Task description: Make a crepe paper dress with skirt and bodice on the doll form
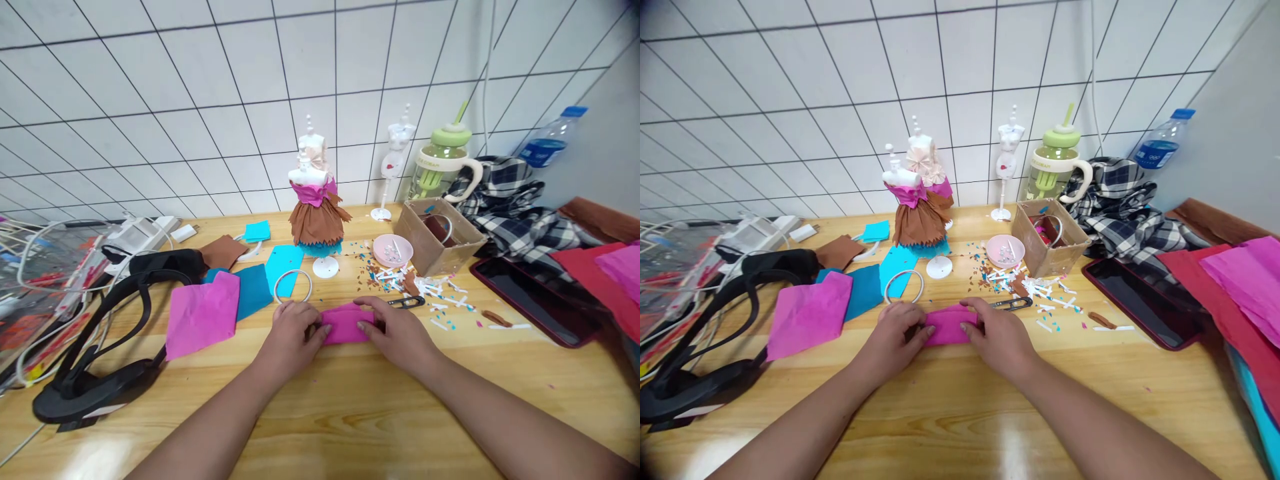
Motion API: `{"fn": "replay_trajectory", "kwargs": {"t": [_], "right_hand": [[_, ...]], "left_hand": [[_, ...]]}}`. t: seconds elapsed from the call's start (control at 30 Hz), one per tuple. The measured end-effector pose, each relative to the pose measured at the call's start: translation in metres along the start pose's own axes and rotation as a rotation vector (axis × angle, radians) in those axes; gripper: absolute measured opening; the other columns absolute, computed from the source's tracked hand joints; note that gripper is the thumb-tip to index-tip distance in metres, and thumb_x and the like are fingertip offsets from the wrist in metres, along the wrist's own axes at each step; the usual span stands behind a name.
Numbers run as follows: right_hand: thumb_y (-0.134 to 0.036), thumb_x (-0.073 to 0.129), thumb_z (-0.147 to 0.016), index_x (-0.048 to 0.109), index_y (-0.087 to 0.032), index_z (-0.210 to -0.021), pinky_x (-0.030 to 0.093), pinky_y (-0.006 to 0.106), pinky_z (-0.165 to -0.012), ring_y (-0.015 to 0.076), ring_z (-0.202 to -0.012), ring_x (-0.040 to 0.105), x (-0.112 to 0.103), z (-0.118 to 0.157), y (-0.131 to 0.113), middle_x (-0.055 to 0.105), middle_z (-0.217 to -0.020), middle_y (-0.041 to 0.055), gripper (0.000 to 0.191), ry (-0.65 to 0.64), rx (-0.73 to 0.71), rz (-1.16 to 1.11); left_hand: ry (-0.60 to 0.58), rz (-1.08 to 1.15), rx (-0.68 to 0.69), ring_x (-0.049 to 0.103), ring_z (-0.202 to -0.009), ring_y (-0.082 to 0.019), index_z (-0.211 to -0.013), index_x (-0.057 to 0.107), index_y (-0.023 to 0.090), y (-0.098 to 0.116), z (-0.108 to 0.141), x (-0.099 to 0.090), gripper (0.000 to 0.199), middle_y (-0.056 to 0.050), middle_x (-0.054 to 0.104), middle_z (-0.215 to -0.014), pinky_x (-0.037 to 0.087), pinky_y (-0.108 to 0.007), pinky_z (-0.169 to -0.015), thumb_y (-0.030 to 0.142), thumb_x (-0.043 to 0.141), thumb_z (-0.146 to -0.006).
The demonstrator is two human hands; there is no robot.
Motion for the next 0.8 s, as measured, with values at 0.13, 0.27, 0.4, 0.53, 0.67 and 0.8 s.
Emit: {"fn": "replay_trajectory", "kwargs": {"t": [0.13,0.27,0.4,0.53,0.67,0.8], "right_hand": [[-0.037,0.061,-0.084,0.048,-0.027,-0.135,0.037,0.026,-0.06,0.0168,-0.067,0.058,-0.001,0.0,-0.001,0.061,-0.071,-0.0032,0.054,-0.034,-0.049,-0.058],[-0.028,0.058,-0.084,0.048,-0.027,-0.133,0.036,0.025,-0.061,0.0162,-0.068,0.059,0.0,-0.001,0.002,0.061,-0.071,-0.0039,0.05,-0.057,-0.037,-0.074],[-0.027,0.058,-0.084,0.047,-0.025,-0.134,0.035,0.026,-0.061,0.0165,-0.069,0.058,0.002,-0.001,0.002,0.061,-0.071,-0.0038,0.051,-0.038,-0.023,-0.033],[-0.027,0.059,-0.084,0.05,-0.026,-0.132,0.034,0.026,-0.06,0.016,-0.068,0.057,0.003,0.001,0.002,0.062,-0.073,-0.0031,0.049,-0.034,-0.041,0.006],[-0.026,0.056,-0.087,0.053,-0.027,-0.131,0.039,0.026,-0.064,0.0165,-0.071,0.058,-0.004,0.003,0.004,0.063,-0.075,-0.0016,0.044,0.023,-0.141,-0.085],[-0.021,0.055,-0.088,0.054,-0.027,-0.13,0.042,0.03,-0.079,0.0188,-0.089,0.06,-0.015,0.007,0.007,0.07,-0.092,0.0021,0.043,0.128,-0.306,-0.108]], "left_hand": [[0.017,0.021,0.024,0.054,-0.08,-0.019,-0.073,0.056,0.019,-0.002,0.0,0.0,0.023,-0.004,0.062,-0.079,0.04,-0.036,-0.076,0.032,0.051,-0.091],[0.011,0.015,0.046,0.055,-0.079,-0.019,-0.074,0.055,0.02,-0.001,0.001,-0.001,0.022,-0.003,0.062,-0.078,0.04,-0.036,-0.079,0.031,0.05,-0.092],[0.017,-0.057,0.012,0.056,-0.082,-0.019,-0.074,0.057,0.02,0.0,0.002,-0.001,0.02,-0.001,0.062,-0.079,0.037,-0.042,-0.09,0.032,0.054,-0.089],[0.008,-0.043,-0.012,0.056,-0.086,-0.02,-0.076,0.06,0.02,0.0,0.004,0.001,0.017,-0.001,0.063,-0.083,0.035,-0.044,-0.092,0.033,0.058,-0.087],[0.067,0.05,0.017,0.056,-0.099,-0.023,-0.087,0.064,0.022,0.002,0.005,-0.001,0.016,-0.004,0.065,-0.102,0.035,-0.043,-0.092,0.036,0.068,-0.081],[0.142,0.02,0.149,0.057,-0.098,-0.023,-0.086,0.064,0.022,0.005,0.008,-0.007,0.01,-0.003,0.066,-0.102,0.034,-0.041,-0.087,0.029,0.068,-0.08]]}}
Point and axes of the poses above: each hand's wrist, its own z-axis away from the middle knuckle, its own x-axis out of the palm, y = z × x, the point moved 1 cm from there along -z, towards the middle knuckle
